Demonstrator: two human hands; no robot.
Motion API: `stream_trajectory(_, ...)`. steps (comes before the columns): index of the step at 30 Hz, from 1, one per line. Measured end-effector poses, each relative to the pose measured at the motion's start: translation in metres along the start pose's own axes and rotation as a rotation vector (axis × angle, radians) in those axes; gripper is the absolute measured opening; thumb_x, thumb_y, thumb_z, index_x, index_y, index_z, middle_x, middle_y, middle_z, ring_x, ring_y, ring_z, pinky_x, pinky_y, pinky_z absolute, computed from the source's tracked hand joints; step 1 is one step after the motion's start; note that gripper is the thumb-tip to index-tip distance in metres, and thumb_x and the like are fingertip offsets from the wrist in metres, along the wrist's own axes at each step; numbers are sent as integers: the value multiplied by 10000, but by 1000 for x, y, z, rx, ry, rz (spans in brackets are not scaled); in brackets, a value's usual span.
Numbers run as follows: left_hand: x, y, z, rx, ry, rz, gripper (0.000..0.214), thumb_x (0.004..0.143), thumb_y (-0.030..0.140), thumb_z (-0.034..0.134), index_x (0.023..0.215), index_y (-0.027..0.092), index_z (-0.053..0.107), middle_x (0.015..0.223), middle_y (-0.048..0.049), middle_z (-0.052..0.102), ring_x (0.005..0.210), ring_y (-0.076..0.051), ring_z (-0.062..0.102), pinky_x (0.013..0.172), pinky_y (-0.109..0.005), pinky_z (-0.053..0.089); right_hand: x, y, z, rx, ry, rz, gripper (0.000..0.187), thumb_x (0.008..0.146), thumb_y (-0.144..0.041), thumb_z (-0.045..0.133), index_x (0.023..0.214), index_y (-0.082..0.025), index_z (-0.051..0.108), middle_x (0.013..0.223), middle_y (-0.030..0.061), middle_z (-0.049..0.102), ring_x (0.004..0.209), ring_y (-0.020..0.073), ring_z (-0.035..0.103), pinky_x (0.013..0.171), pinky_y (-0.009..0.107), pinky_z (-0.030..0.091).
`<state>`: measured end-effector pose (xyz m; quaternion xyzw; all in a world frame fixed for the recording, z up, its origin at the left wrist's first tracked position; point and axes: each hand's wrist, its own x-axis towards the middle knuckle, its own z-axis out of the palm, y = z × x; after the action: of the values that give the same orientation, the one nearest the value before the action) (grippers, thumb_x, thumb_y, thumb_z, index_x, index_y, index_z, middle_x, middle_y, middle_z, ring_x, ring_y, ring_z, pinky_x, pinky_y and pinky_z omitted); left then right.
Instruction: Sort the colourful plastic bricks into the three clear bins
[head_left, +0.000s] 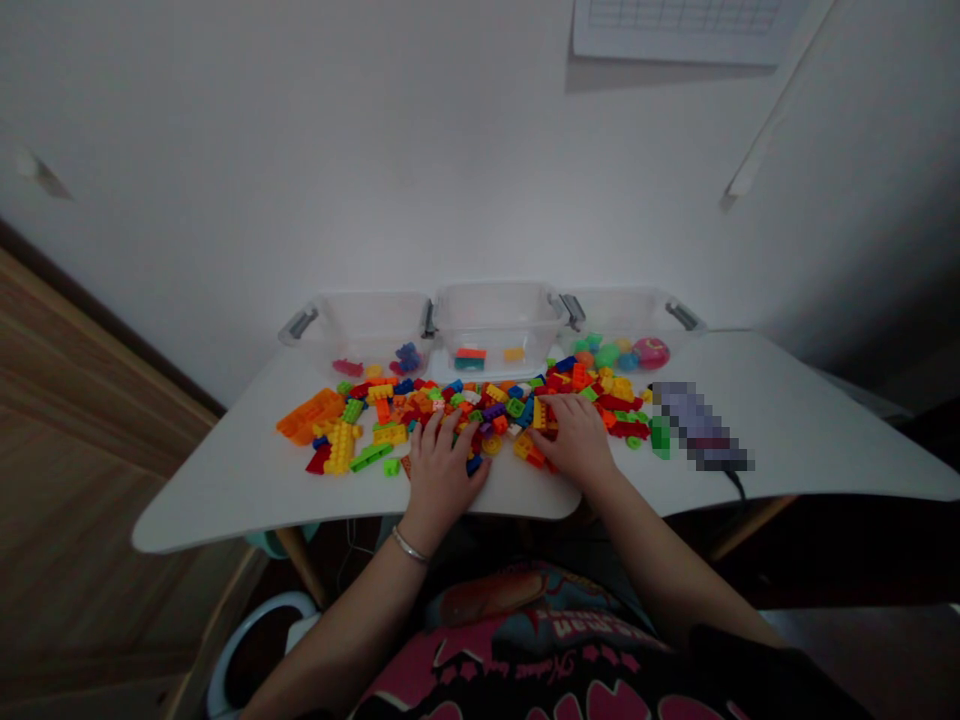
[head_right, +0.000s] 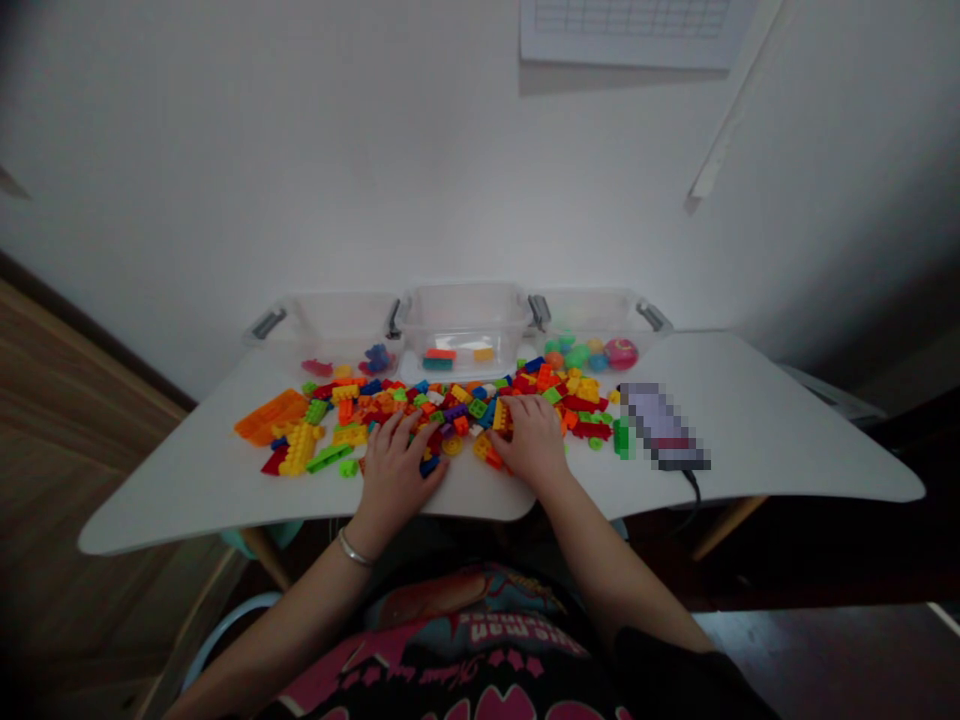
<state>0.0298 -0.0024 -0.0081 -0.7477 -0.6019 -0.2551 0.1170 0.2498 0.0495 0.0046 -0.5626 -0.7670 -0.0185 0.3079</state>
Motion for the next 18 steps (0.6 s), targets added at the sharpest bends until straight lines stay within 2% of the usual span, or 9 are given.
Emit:
stream_trajectory(12, 0, 1, -2, 3, -12, -5, 477, 851, 422, 600, 1281, 219, 631, 1406, -127, 552, 1359, -360, 405, 1150, -574, 281, -5, 5, -10, -14, 43, 23, 248, 830, -308, 616, 1041, -207, 700, 1043, 123, 719, 1033, 310, 622, 922, 476, 492)
stream_trajectory(18, 0, 0, 0, 0, 2, 4, 471, 854, 422, 599, 1276, 216, 634, 1406, -125, 552, 1362, -359, 401, 1153, -573, 276, -6, 12, -13, -31, 73, 22, 303, 854, -315, 606, 1128, -206, 674, 1041, 114, 719, 1015, 314, 611, 877, 466, 516)
